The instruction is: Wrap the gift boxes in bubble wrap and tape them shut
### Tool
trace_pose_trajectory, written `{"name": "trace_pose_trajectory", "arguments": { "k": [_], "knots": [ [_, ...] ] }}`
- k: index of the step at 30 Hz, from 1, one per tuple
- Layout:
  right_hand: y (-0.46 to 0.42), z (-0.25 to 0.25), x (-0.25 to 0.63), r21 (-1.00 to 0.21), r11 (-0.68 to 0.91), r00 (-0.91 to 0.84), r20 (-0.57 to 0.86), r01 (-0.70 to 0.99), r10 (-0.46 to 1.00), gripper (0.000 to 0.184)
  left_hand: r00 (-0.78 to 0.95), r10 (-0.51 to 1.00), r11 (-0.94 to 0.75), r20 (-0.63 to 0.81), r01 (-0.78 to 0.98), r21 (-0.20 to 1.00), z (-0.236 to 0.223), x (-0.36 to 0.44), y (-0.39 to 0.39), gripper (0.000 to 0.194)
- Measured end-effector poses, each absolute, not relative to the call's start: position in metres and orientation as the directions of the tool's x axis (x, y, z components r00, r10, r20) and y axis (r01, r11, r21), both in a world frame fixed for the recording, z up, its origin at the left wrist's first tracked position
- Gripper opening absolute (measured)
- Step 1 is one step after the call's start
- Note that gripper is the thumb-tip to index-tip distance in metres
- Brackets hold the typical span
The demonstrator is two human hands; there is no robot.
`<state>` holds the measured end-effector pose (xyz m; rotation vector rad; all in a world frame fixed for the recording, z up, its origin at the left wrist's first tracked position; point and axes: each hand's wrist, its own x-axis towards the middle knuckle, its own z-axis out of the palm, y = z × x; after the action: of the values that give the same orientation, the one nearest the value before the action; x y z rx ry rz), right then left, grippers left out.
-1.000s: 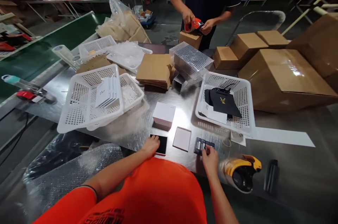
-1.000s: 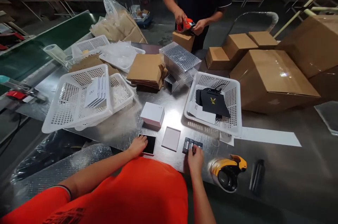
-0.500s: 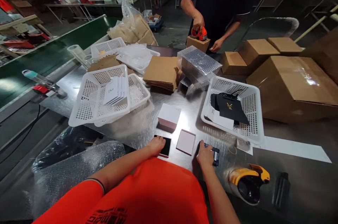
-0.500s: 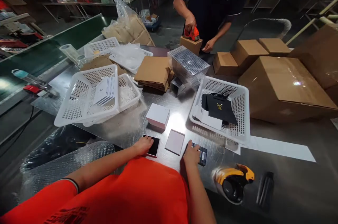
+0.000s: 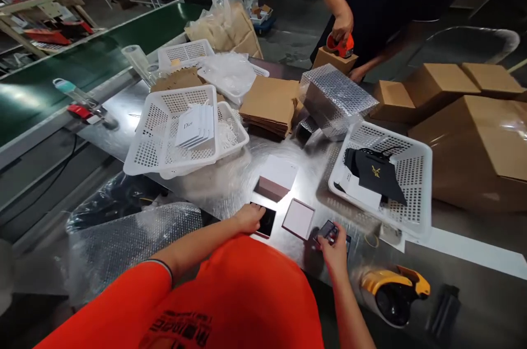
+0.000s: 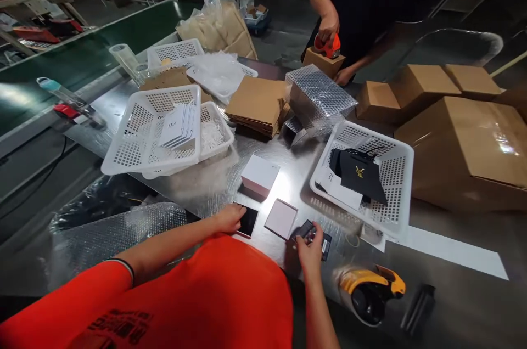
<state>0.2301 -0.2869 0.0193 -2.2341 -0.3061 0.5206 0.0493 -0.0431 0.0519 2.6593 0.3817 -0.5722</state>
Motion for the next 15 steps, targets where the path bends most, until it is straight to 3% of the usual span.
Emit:
{"name": "trace_pose_trajectory", "arguments": {
  "k": [3, 6, 10, 15],
  "knots": [
    [-0.271, 0.021, 0.212, -0.824, -0.561, 0.821, -0.265, 0.078, 0.505, 0.066, 0.910, 0.205, -0.841, -0.361, 0.353, 0.411, 0.055, 0.040, -0.038, 0.024],
    [-0.240, 0.029, 0.185, -0.773, -0.522, 0.656, -0.188, 0.360, 0.731, 0.058, 0.889, 0.380, -0.718, -0.255, 0.457, 0.525, 0.056, 0.021, -0.029, 0.020],
    [-0.191, 0.041, 0.156, -0.544, -0.430, 0.388, -0.198, 0.720, 0.900, 0.047, 0.637, 0.734, -0.375, -0.236, 0.669, 0.642, 0.053, -0.020, -0.016, 0.012],
    [-0.155, 0.047, 0.145, -0.283, -0.287, 0.193, -0.316, 0.915, 0.929, 0.048, 0.483, 0.821, -0.140, -0.305, 0.687, 0.713, 0.042, -0.060, -0.021, 0.012]
  ]
}}
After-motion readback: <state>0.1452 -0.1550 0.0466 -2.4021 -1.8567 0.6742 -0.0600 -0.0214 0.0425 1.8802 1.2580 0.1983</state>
